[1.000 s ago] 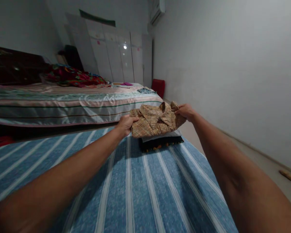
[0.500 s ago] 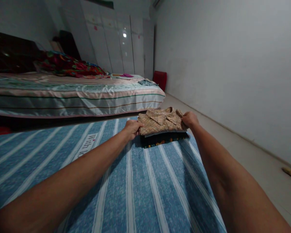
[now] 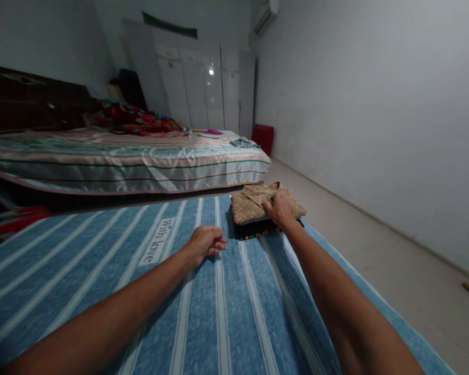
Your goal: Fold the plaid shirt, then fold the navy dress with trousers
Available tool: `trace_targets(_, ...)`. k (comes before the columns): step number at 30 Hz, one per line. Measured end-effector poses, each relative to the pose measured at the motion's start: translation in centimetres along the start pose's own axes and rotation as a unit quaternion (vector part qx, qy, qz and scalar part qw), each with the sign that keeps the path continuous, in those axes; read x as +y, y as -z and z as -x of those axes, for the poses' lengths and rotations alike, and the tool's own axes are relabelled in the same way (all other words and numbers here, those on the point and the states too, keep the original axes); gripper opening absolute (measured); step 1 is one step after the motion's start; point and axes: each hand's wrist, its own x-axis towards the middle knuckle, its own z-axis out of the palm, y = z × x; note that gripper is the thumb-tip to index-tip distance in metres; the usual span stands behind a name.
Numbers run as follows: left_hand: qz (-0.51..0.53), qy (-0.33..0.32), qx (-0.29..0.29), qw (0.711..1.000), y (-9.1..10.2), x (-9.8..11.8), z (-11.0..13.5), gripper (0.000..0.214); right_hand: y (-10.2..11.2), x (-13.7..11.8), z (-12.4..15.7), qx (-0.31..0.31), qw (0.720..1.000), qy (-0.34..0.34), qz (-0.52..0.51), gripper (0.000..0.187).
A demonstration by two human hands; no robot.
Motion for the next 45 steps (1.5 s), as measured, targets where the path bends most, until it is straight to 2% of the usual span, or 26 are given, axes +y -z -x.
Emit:
trace_targets(4, -0.046, 0.007, -0.032, 0.998, 3.7, -2.2, 5.8, 0.01, 1.1, -1.5, 4.7, -0.021, 0.998, 0.063, 0.005, 0.037)
trace_targets(9, -0.127, -0.013, -0.05, 0.991, 9.1, -5.2, 14.1, 0.02, 2.3, -4.6, 14.7, -0.114, 0.978, 0.175, -0.029, 0.028)
trace_targets(14, -0.141, -0.015, -0.015, 0.99, 14.3, -7.8, 22.8, 0.03, 3.7, -8.0, 23.8, -0.193, 0.948, 0.239, -0.088, 0.024)
trace_targets(17, -0.13, -0.009, 0.032, 0.991, 16.9, -10.0, 28.2, 0.029, 4.0, -10.4, 28.6, -0.248, 0.923, 0.266, -0.128, 0.025)
trace_targets(21, -0.091, 0.006, 0.089, 0.992, 18.8, -13.6, 34.5, 0.026, 3.8, -13.8, 34.4, -0.292, 0.877, 0.343, -0.168, 0.023)
trace_targets(23, -0.072, 0.006, 0.106, 0.992, 19.1, -15.2, 36.8, 0.025, 3.7, -15.6, 37.0, -0.285, 0.858, 0.374, -0.205, 0.023)
trace_targets(27, -0.019, -0.016, 0.133, 0.991, 19.0, -16.9, 39.4, 0.024, 3.3, -18.9, 42.0, -0.247, 0.838, 0.415, -0.253, 0.024)
trace_targets(32, 0.034, -0.036, 0.154, 0.987, 18.6, -17.3, 40.0, 0.022, 1.5, -20.8, 46.4, -0.167, 0.817, 0.487, -0.26, 0.021)
trace_targets(35, 0.062, -0.04, 0.149, 0.986, 18.4, -17.5, 39.9, 0.02, 0.3, -20.4, 47.2, -0.11, 0.823, 0.496, -0.253, 0.019)
trace_targets(40, 0.066, -0.058, 0.18, 0.98, 18.5, -17.3, 41.1, 0.017, -0.8, -19.4, 46.9, -0.1, 0.818, 0.498, -0.272, 0.018)
trace_targets(43, 0.017, -0.096, 0.242, 0.965, 20.5, -16.1, 43.6, 0.017, -1.0, -19.1, 46.9, -0.101, 0.819, 0.495, -0.274, 0.02)
trace_targets(45, -0.049, -0.132, 0.318, 0.938, 23.5, -15.2, 45.8, 0.019, -1.0, -19.1, 47.1, -0.104, 0.829, 0.477, -0.274, 0.021)
